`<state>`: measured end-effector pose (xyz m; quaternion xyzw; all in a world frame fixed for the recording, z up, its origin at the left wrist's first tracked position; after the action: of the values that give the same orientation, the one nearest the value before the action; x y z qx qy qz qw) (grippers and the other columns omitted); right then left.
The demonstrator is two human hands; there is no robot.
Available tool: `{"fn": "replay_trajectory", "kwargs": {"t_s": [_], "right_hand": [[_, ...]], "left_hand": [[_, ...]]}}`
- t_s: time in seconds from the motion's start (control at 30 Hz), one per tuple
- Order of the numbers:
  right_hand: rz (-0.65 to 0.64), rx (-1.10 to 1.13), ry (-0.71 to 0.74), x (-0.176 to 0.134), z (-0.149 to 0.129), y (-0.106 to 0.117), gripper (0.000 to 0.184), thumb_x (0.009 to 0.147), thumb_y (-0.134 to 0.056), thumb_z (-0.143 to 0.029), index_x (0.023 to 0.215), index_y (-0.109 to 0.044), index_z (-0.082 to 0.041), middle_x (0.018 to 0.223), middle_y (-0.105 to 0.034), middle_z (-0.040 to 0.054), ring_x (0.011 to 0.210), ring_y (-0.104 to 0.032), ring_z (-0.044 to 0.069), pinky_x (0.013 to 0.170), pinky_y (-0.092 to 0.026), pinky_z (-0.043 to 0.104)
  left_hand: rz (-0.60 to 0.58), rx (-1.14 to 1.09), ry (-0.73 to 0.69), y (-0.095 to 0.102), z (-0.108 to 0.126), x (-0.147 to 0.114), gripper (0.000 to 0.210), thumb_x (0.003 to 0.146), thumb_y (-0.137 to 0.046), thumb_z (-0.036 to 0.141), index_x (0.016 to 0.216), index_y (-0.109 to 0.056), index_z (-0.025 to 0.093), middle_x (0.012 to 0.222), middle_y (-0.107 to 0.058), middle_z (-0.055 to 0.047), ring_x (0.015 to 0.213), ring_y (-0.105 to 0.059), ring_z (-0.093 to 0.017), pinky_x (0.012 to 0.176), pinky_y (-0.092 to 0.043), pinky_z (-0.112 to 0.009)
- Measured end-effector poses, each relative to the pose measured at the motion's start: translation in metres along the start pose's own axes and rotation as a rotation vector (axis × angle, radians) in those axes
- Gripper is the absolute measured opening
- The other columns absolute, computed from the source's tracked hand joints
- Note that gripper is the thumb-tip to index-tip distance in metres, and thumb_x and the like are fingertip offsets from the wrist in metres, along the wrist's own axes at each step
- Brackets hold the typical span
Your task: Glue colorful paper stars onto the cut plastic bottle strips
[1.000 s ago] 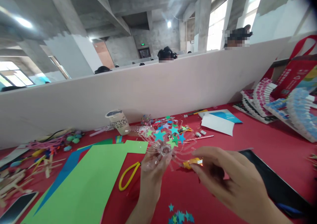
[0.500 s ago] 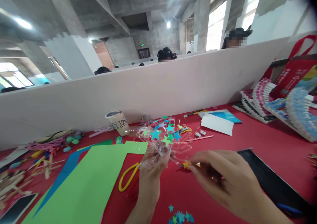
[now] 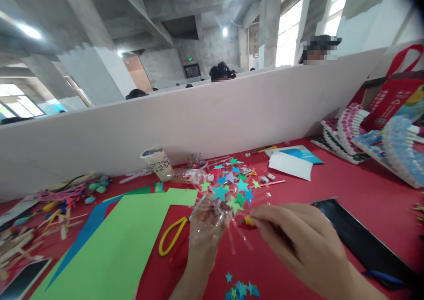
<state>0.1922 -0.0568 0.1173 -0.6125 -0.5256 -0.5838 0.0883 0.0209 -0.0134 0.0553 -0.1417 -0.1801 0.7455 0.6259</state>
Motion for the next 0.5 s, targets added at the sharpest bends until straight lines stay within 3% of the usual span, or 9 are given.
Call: {"fn": "replay_trajectory", "kwargs": {"t_s": [0.2,0.3,0.5], "right_hand": [[0.037,-0.074,0.029,0.003,0.0,0.0,0.01,0.087,-0.05,-0.01,0.09,-0.057,-0.015,0.069,-0.071,0.0039,0.054,-0.063,0.014,0.046,-0.04,0.024],[0.033,-0.084,0.047,0.004,0.0,0.001,0.01,0.086,-0.051,-0.01,0.092,-0.057,-0.014,0.069,-0.071,0.0037,0.053,-0.063,0.014,0.046,-0.04,0.025],[-0.012,-0.087,0.037,0.002,-0.004,0.002,0.01,0.087,-0.051,-0.014,0.094,-0.056,-0.017,0.074,-0.071,0.0022,0.054,-0.062,0.012,0.048,-0.039,0.025]], "left_hand": [[-0.134,0.059,0.06,-0.003,0.0,-0.002,0.03,0.057,-0.078,0.014,0.082,-0.062,0.018,0.073,-0.07,0.0,0.069,-0.068,-0.018,0.063,-0.053,-0.025],[-0.098,0.041,0.054,-0.005,0.0,-0.001,0.027,0.059,-0.077,0.013,0.079,-0.06,0.019,0.072,-0.07,0.002,0.067,-0.067,-0.014,0.065,-0.052,-0.023],[-0.136,0.074,0.036,-0.012,0.011,-0.001,0.017,0.065,-0.074,0.017,0.076,-0.061,0.017,0.073,-0.07,0.0,0.067,-0.066,-0.014,0.067,-0.051,-0.024]]}}
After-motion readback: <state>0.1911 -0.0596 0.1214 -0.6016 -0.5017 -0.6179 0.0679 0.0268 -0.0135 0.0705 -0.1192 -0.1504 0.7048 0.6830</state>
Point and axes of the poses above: each hand's wrist, its own x-axis towards the middle knuckle, its own y-axis out of the back of the hand, z = x × y, the point moved 1 cm from there along x, towards the middle knuckle
